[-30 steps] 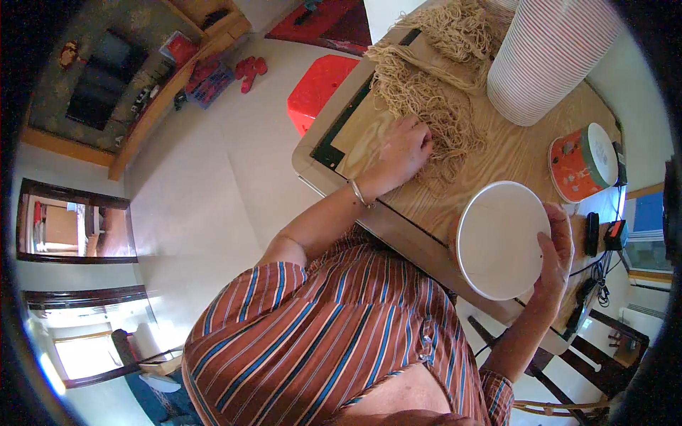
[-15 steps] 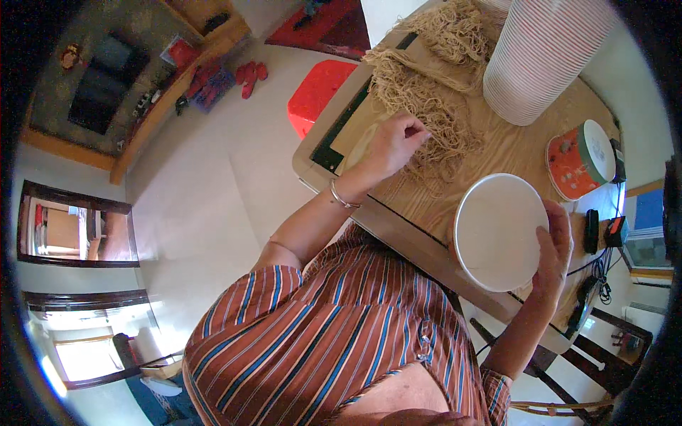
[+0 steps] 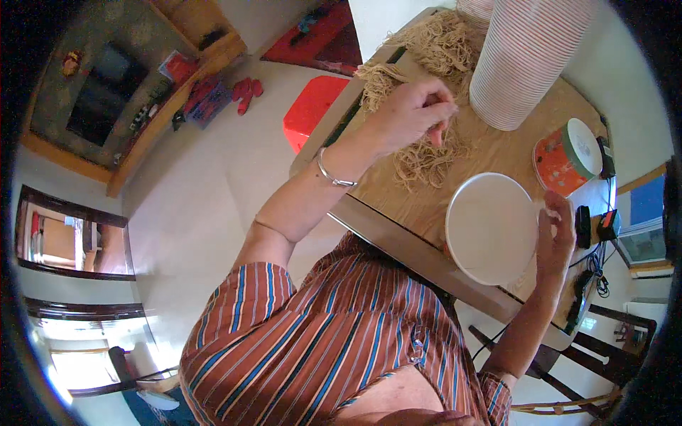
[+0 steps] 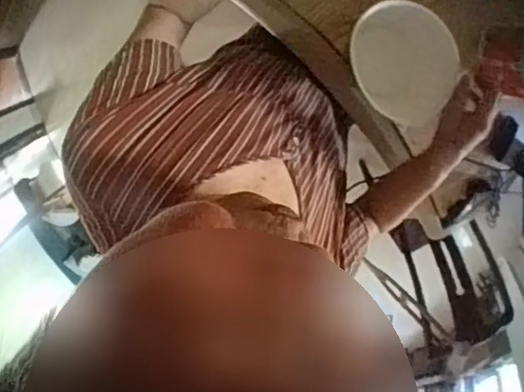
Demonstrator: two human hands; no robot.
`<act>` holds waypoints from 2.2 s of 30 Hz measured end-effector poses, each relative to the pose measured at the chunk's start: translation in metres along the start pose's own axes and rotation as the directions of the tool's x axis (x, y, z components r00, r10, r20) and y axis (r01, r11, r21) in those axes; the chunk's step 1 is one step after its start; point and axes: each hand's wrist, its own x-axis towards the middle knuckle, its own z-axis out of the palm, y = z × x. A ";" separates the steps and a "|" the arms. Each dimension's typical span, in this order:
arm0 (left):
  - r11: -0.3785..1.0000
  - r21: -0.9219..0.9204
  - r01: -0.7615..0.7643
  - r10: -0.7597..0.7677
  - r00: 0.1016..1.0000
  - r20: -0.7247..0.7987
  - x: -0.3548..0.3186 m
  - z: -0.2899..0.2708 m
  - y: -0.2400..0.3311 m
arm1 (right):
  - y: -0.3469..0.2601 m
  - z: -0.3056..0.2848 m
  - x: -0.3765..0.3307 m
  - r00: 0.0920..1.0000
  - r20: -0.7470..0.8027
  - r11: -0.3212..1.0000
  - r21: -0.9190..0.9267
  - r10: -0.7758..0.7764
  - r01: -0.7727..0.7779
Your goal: Preparing and handling thin fiber or string materials alongside stacks of paper cups for a packaging task.
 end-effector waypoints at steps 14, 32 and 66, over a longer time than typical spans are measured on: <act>0.654 0.515 -0.553 0.347 0.825 0.445 0.047 0.077 0.056 | -0.068 0.010 0.065 0.942 0.327 0.771 0.617 -0.072 -0.155; 0.902 0.300 -0.310 0.038 0.750 0.660 0.026 0.046 0.011 | -0.001 -0.071 0.023 0.962 -0.120 0.959 0.179 0.244 -0.221; 0.765 0.516 -0.386 0.112 0.868 0.484 -0.024 0.073 0.010 | -0.066 0.022 -0.020 0.971 0.230 0.997 0.009 -0.072 0.072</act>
